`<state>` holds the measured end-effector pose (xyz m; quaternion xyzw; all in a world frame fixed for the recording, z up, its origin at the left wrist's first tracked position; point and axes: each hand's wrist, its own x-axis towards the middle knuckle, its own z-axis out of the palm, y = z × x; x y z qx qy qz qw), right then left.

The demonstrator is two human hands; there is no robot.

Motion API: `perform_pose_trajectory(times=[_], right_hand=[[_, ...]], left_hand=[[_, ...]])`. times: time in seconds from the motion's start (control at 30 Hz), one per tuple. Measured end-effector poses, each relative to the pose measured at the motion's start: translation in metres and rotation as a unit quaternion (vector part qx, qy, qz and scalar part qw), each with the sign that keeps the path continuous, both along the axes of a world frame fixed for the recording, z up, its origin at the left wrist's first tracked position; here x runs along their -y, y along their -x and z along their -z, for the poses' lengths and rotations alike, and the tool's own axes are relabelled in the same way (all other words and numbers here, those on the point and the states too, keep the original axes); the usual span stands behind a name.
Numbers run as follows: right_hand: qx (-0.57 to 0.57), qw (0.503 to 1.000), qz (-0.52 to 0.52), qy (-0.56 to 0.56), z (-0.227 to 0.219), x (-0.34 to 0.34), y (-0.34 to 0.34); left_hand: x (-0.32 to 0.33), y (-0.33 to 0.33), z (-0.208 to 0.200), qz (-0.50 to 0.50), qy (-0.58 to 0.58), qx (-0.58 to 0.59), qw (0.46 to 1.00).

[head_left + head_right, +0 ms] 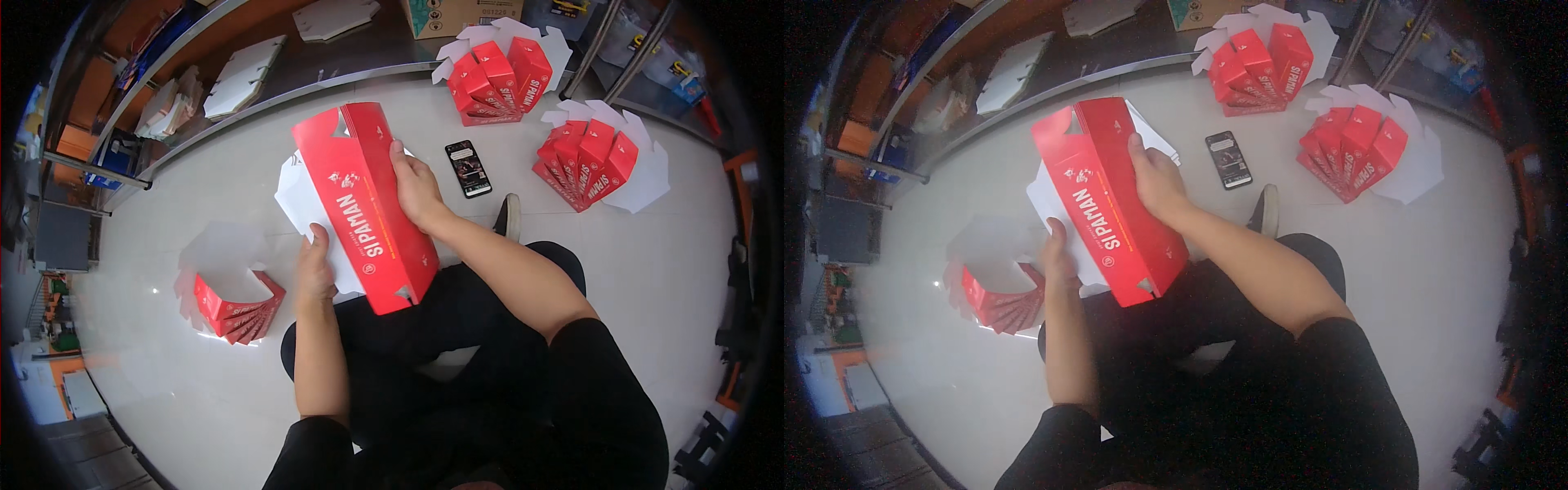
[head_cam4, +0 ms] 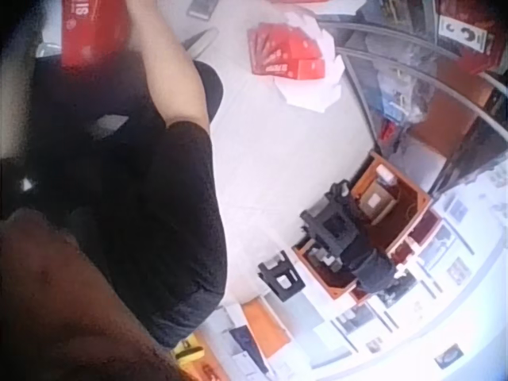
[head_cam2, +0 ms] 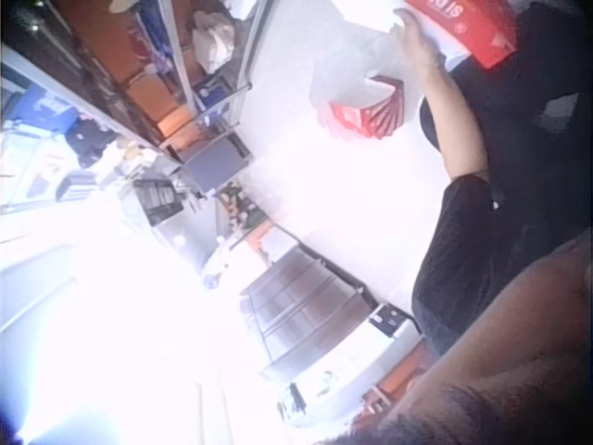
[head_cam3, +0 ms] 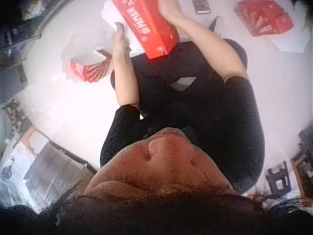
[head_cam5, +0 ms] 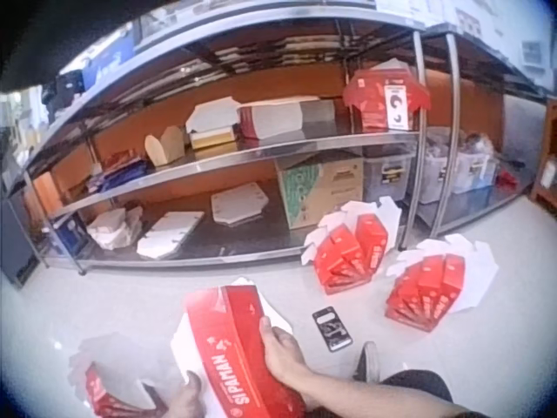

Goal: The person sits on the floor and assembles small red and white cardboard boxes by folding the flat pieces and tucking the flaps into place. They handle the boxes one by one, stacking the completed ones on the floor.

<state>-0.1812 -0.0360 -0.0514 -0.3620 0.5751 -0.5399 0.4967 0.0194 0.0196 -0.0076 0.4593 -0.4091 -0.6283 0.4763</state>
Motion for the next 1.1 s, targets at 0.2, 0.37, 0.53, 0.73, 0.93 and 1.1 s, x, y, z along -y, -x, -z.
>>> perform_pose_trajectory(times=[0.2,0.37,0.53,0.73,0.93,1.1], right_hand=[[-0.080,0.991,0.084,0.060,-0.006,0.000,-0.008],[0.095,0.988,-0.075,0.098,-0.020,0.002,0.009],[0.376,0.874,-0.306,-0.030,-0.051,0.014,0.078],[-0.242,0.902,-0.357,0.002,-0.079,-0.006,0.096],[-0.285,0.930,-0.231,0.011,-0.056,-0.001,0.084],[-0.075,0.980,-0.184,0.029,-0.079,-0.009,0.087]], left_hand=[[0.008,-0.012,0.013,0.001,0.066,0.034,0.997],[0.017,-0.014,-0.003,-0.071,0.218,0.202,0.952],[0.020,-0.042,-0.025,-0.093,0.282,0.344,0.891],[0.020,-0.039,-0.021,-0.088,0.359,0.403,0.837],[0.025,-0.026,-0.015,-0.259,0.470,0.430,0.726],[0.035,-0.033,-0.007,-0.423,0.315,0.252,0.812]])
